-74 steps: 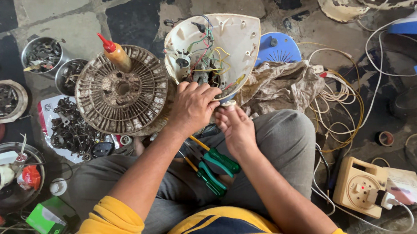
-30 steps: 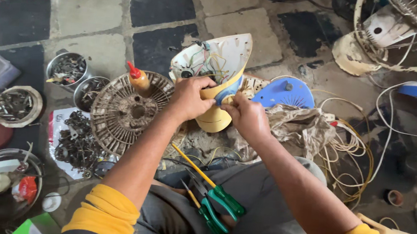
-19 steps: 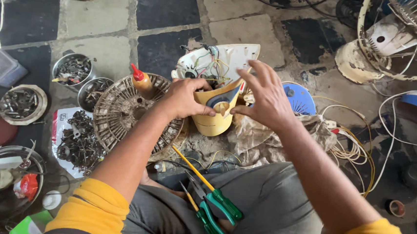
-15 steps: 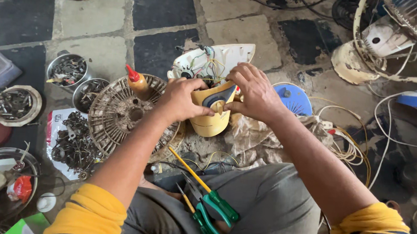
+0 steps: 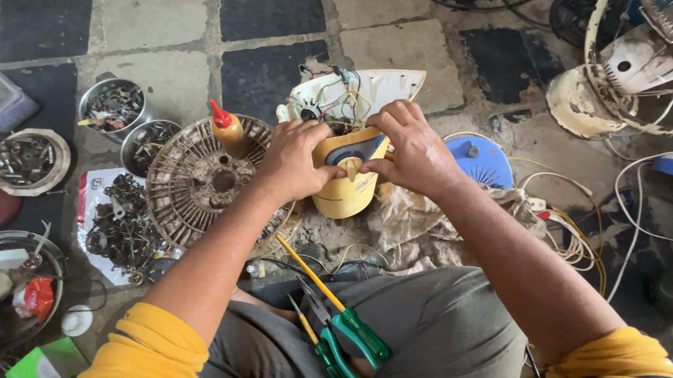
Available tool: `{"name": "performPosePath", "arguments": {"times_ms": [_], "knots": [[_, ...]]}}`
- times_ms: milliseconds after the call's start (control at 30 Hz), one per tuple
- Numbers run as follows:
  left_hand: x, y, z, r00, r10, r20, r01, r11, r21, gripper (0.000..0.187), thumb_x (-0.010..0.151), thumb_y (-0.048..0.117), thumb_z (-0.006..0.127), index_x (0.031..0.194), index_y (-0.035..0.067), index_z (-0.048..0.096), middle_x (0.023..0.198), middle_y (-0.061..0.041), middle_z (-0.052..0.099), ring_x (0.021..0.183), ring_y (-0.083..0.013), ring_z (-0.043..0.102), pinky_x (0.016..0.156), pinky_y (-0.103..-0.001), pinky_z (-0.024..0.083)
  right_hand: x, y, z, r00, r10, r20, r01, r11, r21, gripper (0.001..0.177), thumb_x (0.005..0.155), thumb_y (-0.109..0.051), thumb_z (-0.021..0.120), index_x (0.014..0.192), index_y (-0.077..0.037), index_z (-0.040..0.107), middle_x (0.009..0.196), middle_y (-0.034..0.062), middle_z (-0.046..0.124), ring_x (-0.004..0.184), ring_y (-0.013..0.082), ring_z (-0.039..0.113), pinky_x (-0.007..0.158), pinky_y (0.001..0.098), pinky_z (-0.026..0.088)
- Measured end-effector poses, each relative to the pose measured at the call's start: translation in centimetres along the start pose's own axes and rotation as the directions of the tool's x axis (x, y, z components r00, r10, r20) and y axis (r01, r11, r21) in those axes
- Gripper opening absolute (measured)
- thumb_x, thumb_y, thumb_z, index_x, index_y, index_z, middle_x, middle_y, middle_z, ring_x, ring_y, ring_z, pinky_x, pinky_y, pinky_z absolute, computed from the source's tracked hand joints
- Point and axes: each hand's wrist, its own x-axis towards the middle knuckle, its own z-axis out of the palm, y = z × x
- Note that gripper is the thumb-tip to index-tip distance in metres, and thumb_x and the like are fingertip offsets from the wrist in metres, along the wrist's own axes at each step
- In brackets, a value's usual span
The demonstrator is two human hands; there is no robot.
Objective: The person works on the internal wiring and components of a yellow appliance housing and a smaller component using screwdrivers and pliers, then wipes the housing with a cloth.
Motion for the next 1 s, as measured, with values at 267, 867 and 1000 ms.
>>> {"name": "performPosePath", "arguments": {"times_ms": [267, 867, 1000], "knots": [[-0.3, 1.0, -0.1, 0.999, -0.034, 0.001, 0.034, 0.999, 0.025, 0.049, 0.067, 0.037, 0.092, 0.095, 0.007, 0.066, 0.097, -0.009, 0.069, 0.100, -0.0323, 0.062, 0.093, -0.048, 0.042, -0.8, -2.0, -0.2, 0.997, 0.071, -0.028, -0.071, 0.997, 0.022, 0.060, 0.070, -0.024, 0.089, 0.119, -0.004, 0.060, 0.120, 0.0153, 0.056, 0.122, 0.0388, 0.051, 0.098, 0.0479, 0.048], [-1.9, 4.6, 1.3, 0.994, -0.038, 0.098, 0.029, 0.995, 0.098, 0.047, 0.080, 0.018, 0.080, 0.120, 0.012, 0.056, 0.123, -0.008, 0.065, 0.121, -0.0321, 0.056, 0.099, -0.051, 0.036, -9.0, -5.8, 7.1, 0.832, 0.475, -0.285, -0.508, 0.860, -0.049, 0.019, 0.102, -0.027, 0.065, 0.099, -0.008, 0.062, 0.099, 0.0148, 0.064, 0.094, 0.0367, 0.061, 0.081, 0.0509, 0.050], [-2.8, 4.6, 1.4, 0.997, -0.046, 0.069, 0.042, 0.997, 0.058, 0.042, 0.081, 0.017, 0.081, 0.113, 0.011, 0.055, 0.116, -0.008, 0.067, 0.117, -0.0331, 0.057, 0.098, -0.054, 0.035, -8.7, -3.7, 10.8, 0.878, 0.413, -0.240, -0.452, 0.882, -0.135, 0.017, 0.109, -0.023, 0.050, 0.104, -0.009, 0.059, 0.094, 0.0108, 0.063, 0.084, 0.0308, 0.062, 0.072, 0.0472, 0.049]]}}
